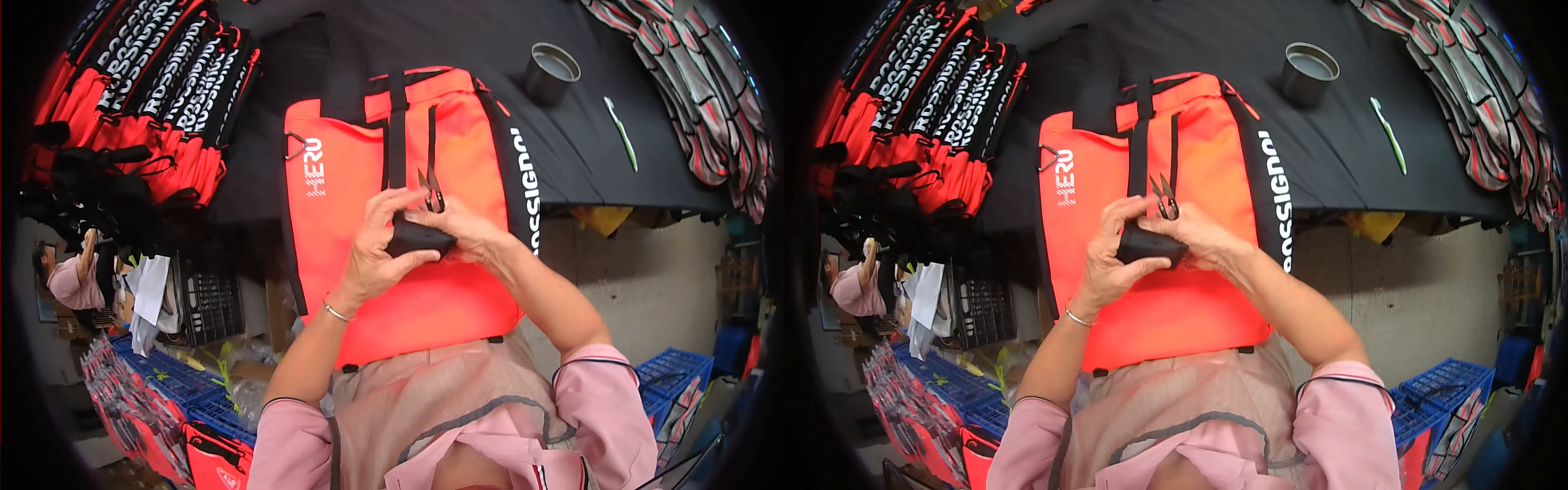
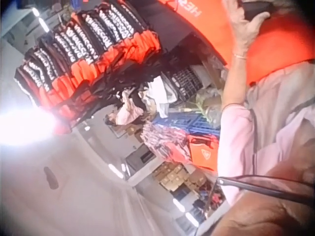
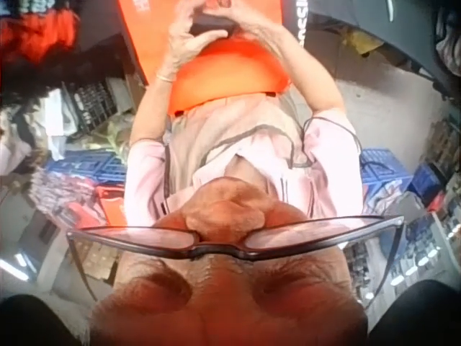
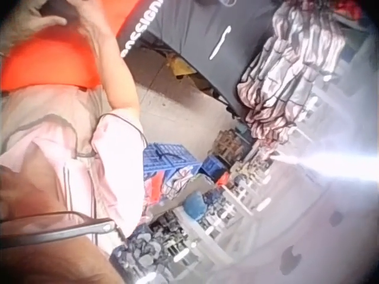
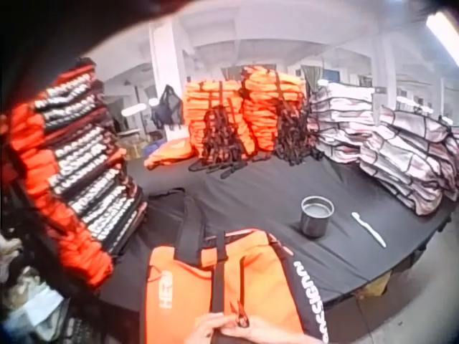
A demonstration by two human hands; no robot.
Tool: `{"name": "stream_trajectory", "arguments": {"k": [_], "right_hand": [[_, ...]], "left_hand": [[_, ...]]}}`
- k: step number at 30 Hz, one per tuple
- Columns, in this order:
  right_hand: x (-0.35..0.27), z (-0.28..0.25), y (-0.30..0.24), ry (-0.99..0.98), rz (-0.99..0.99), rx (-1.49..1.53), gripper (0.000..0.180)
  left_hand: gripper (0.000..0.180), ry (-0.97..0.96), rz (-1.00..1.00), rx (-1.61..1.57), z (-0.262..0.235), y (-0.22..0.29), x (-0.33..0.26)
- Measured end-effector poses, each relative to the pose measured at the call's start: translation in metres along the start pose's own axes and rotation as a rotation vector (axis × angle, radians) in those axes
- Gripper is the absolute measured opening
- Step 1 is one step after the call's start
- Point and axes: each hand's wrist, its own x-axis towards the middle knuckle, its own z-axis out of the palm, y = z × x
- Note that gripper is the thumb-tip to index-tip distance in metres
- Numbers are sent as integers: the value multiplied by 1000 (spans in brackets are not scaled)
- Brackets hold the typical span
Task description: Inspecting backpacks for quality control, trimming excess threads with clippers, and applying finishing touches.
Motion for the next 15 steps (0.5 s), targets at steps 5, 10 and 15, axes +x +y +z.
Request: {"name": "stream_trajectory", "arguments": {"k": [5, 10, 15], "right_hand": [[-11, -8, 0, 174, -58, -16, 17], [-56, -24, -5, 451, -529, -673, 42], [-116, -25, -11, 639, -448, -531, 30]], "left_hand": [[31, 31, -82, -73, 19, 1, 0], [32, -53, 102, -2, 34, 8, 10], [23, 74, -190, -197, 47, 4, 6]]}}
